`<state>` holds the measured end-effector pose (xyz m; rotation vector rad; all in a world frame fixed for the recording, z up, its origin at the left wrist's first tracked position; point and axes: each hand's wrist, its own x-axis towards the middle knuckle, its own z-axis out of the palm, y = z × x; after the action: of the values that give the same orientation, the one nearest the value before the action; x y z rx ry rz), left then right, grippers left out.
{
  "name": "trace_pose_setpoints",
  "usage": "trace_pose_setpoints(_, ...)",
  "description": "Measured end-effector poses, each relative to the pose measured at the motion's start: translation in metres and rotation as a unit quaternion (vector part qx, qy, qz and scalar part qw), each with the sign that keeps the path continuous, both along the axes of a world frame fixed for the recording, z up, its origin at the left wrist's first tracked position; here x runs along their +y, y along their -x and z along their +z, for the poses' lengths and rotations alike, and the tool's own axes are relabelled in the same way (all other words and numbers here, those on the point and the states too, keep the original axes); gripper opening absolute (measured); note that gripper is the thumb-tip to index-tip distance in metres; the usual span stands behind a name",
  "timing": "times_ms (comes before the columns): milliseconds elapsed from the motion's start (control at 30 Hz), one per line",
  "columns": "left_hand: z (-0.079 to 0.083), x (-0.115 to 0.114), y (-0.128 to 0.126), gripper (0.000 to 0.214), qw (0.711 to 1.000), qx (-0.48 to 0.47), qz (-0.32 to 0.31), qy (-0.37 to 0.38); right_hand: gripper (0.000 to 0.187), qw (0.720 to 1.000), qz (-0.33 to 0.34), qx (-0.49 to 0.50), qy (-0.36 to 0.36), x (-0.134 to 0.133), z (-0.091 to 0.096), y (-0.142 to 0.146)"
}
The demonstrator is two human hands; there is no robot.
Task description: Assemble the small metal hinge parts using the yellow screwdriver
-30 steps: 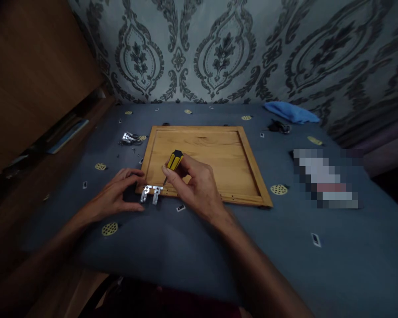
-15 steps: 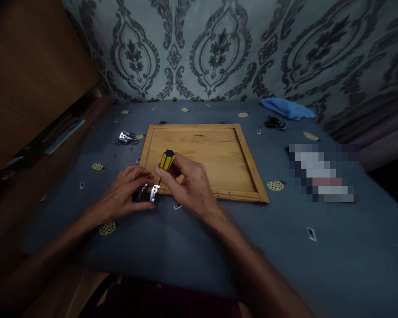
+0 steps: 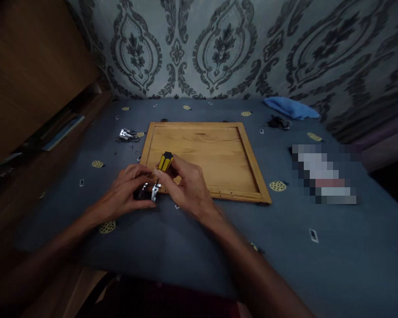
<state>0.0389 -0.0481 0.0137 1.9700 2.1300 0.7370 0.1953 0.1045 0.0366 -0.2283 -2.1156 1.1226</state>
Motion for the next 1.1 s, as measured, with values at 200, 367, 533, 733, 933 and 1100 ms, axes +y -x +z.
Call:
trace_pose_setpoints(200, 0.001, 0.000, 0.000, 0.051, 1.000, -0.010, -0.001, 0.007, 0.019, 1.000, -0.005, -0.013, -0.019, -0.002, 0.002, -0.002)
trace_pose_setpoints(367, 0.002, 0.001, -0.001, 0.049, 1.000, -0.015, 0.000, 0.010, 0.025, 0.999, 0.001, -0.015, -0.045, -0.003, 0.004, -0.002)
trace_pose_setpoints(533, 0.003, 0.001, -0.001, 0.048, 1.000, -0.015, 0.002, 0.010, 0.031, 0.999, 0.003, -0.029, -0.041, -0.003, 0.004, 0.002)
trace_pose_setpoints(733, 0.005, 0.000, -0.002, 0.047, 1.000, -0.022, 0.003, 0.021, 0.031, 0.997, 0.061, -0.047, -0.010, 0.005, 0.009, 0.006)
trace_pose_setpoints(933, 0.006, 0.000, -0.002, 0.045, 1.000, -0.020, -0.003, 0.016, 0.033, 0.983, 0.153, -0.092, 0.046, 0.011, 0.019, 0.009)
trace_pose_setpoints(1100, 0.005, -0.001, -0.003, 0.042, 1.000, -0.017, 0.001, 0.016, 0.031, 0.986, 0.136, -0.094, 0.029, 0.010, 0.022, 0.010)
